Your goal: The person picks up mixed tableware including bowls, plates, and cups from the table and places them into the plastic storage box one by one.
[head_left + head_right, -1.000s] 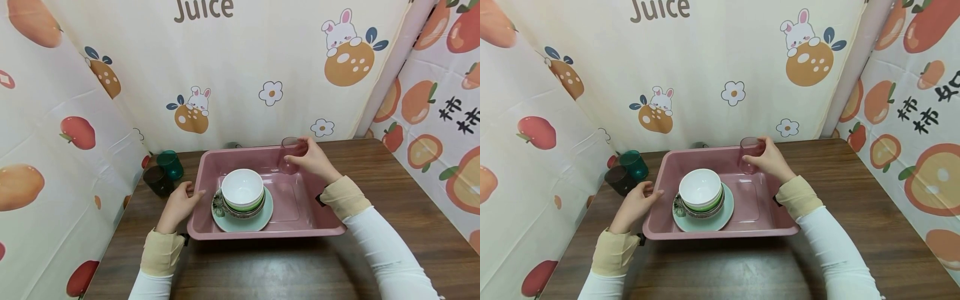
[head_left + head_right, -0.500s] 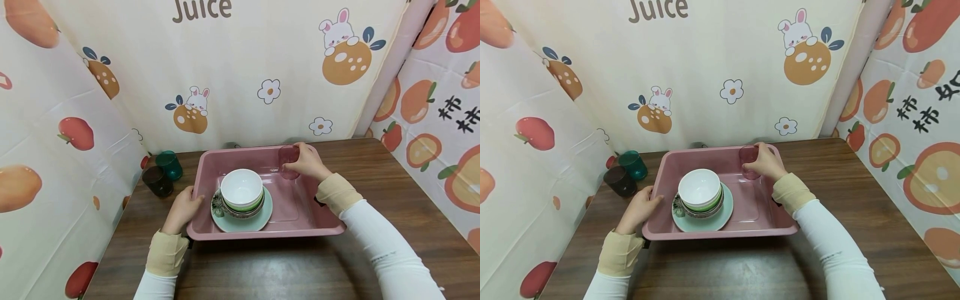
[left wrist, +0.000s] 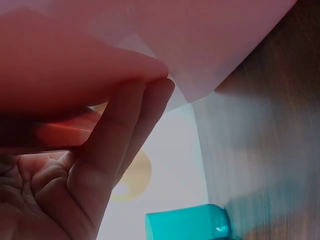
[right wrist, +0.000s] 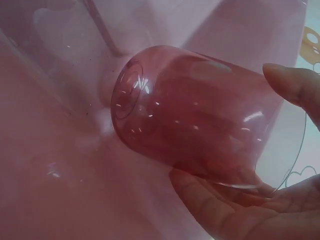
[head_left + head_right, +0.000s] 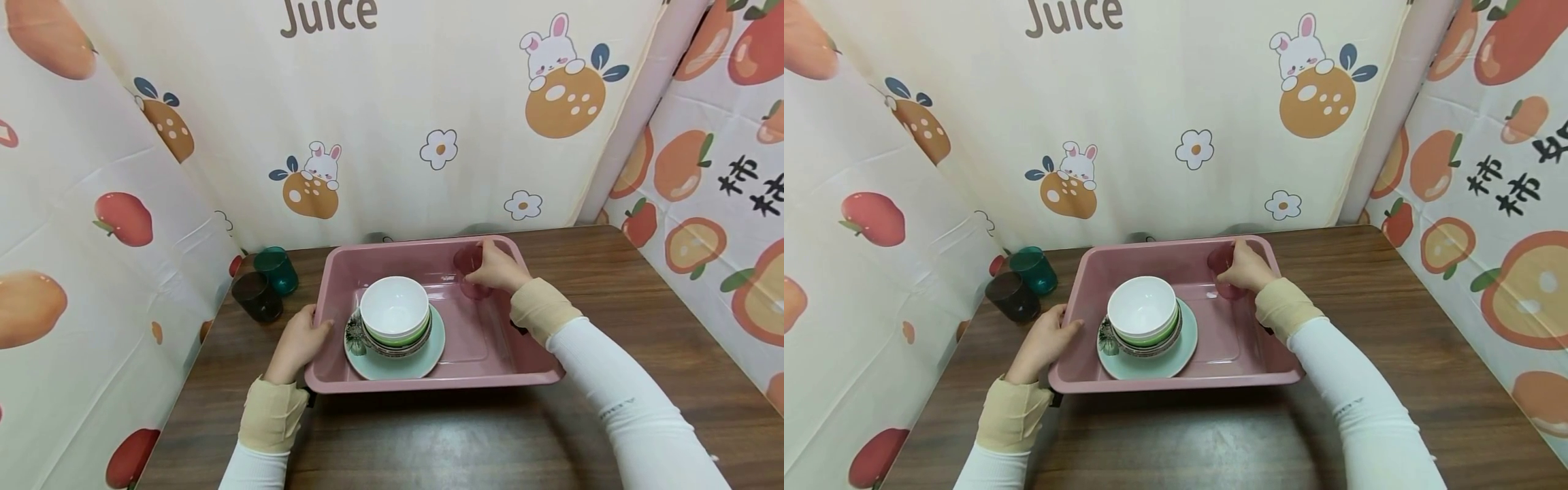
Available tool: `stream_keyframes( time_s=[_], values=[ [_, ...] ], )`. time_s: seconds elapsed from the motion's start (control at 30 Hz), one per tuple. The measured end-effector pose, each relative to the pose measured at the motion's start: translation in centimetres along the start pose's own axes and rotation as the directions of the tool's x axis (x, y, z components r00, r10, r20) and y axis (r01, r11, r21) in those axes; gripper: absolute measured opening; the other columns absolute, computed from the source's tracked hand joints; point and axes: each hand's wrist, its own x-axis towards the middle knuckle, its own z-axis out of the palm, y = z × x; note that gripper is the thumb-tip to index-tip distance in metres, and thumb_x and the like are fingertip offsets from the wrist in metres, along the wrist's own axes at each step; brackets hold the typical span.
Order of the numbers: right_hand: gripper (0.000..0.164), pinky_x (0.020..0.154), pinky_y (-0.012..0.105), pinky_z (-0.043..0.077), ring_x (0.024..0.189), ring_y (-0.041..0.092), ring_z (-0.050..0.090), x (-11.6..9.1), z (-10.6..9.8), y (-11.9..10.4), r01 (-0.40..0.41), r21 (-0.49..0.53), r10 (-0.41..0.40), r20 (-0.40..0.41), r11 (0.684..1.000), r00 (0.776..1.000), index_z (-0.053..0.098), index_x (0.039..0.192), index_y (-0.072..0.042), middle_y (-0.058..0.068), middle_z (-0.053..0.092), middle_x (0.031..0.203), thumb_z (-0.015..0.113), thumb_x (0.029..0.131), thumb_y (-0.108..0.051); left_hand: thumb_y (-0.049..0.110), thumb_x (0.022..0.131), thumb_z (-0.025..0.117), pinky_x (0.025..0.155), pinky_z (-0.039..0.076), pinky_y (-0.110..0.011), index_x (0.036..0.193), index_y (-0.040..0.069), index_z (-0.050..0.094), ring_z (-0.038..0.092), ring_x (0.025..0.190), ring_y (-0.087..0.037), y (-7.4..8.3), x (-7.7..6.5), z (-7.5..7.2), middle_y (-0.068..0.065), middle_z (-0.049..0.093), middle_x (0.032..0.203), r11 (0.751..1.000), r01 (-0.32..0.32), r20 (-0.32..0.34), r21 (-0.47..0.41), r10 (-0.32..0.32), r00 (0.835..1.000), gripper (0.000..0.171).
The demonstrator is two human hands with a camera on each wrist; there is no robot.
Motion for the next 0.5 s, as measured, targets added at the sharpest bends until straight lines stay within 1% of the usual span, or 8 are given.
stream_keyframes(
  time_s=[0.17, 0.3, 0.5],
  values=[
    [0.080, 0.097, 0.048, 0.045, 0.113, 0.036, 0.054, 0.09, -0.01, 0.05, -0.002, 0.013, 0.002, 0.020, 1.000, 1.000, 0.024, 0.136, 0.012, 0.033, 0.051, 0.129, 0.072, 0.078, -0.014, 0.020, 0.095, 0.057, 0.083, 0.053, -0.045, 0.127, -0.007, 0.052, 0.065, 0.093, -0.029, 0.15, -0.04, 0.02, -0.024, 0.065, 0.110, 1.000, 0.009, 0.002, -0.005, -0.009, 1.000, 0.043],
    [0.079, 0.098, 0.048, 0.044, 0.112, 0.035, 0.053, 0.17, -0.06, 0.15, 0.000, 0.005, 0.000, 0.029, 1.000, 1.000, 0.024, 0.135, 0.013, 0.033, 0.051, 0.126, 0.072, 0.078, -0.013, 0.020, 0.095, 0.057, 0.083, 0.053, -0.045, 0.128, -0.007, 0.052, 0.064, 0.094, -0.030, 0.30, -0.11, 0.04, -0.024, 0.065, 0.111, 1.000, 0.017, 0.004, -0.007, -0.017, 1.000, 0.043],
    [0.079, 0.099, 0.050, 0.045, 0.109, 0.037, 0.055, 0.08, -0.40, -0.14, -0.018, -0.053, 0.019, 0.024, 0.998, 1.000, 0.028, 0.133, 0.015, 0.032, 0.053, 0.123, 0.074, 0.076, -0.015, 0.020, 0.095, 0.057, 0.085, 0.052, -0.046, 0.129, -0.007, 0.051, 0.064, 0.096, -0.031, 0.48, -0.19, -0.02, -0.025, 0.064, 0.113, 1.000, 0.023, -0.001, -0.002, -0.023, 1.000, 0.043]
  ],
)
